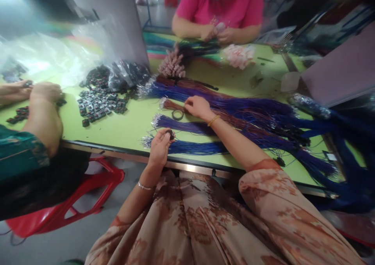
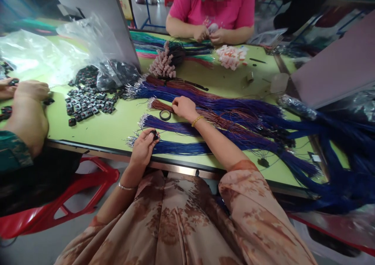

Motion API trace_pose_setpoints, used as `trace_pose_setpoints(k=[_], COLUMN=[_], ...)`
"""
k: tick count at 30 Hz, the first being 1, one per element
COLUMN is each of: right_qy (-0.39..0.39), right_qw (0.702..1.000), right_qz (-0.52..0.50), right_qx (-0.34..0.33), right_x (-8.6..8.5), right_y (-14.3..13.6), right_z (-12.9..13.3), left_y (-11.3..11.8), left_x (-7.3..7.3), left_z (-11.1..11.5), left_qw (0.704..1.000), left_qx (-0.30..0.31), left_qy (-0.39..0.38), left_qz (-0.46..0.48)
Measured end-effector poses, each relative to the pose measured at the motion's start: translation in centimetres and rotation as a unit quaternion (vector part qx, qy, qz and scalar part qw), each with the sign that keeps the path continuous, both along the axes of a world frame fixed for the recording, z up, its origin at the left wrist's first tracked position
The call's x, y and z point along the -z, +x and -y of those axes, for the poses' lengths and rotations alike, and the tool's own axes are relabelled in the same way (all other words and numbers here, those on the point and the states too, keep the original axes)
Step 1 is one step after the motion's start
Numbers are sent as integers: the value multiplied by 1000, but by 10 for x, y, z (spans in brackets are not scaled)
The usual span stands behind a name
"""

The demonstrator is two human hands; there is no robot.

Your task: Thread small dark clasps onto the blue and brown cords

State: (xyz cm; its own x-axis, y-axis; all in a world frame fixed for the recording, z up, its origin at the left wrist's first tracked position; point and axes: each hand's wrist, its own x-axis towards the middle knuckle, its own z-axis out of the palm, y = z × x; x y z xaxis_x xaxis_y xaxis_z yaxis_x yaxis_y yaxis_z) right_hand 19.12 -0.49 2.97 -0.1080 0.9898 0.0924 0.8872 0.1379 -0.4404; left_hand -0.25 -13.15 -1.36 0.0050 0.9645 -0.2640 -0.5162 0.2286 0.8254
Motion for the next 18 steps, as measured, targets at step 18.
trace_pose_setpoints(k=[18], right_qy=[55], right_qw=[969], right_qz=[-141], right_qx=[-195], right_x=[-36], right_y=[-43], right_z=[14], left_y=[-3], left_x=[-2], left_z=[3], left_qw=[1000], left_qx=[22], left_qy=[-5], left_qz=[3])
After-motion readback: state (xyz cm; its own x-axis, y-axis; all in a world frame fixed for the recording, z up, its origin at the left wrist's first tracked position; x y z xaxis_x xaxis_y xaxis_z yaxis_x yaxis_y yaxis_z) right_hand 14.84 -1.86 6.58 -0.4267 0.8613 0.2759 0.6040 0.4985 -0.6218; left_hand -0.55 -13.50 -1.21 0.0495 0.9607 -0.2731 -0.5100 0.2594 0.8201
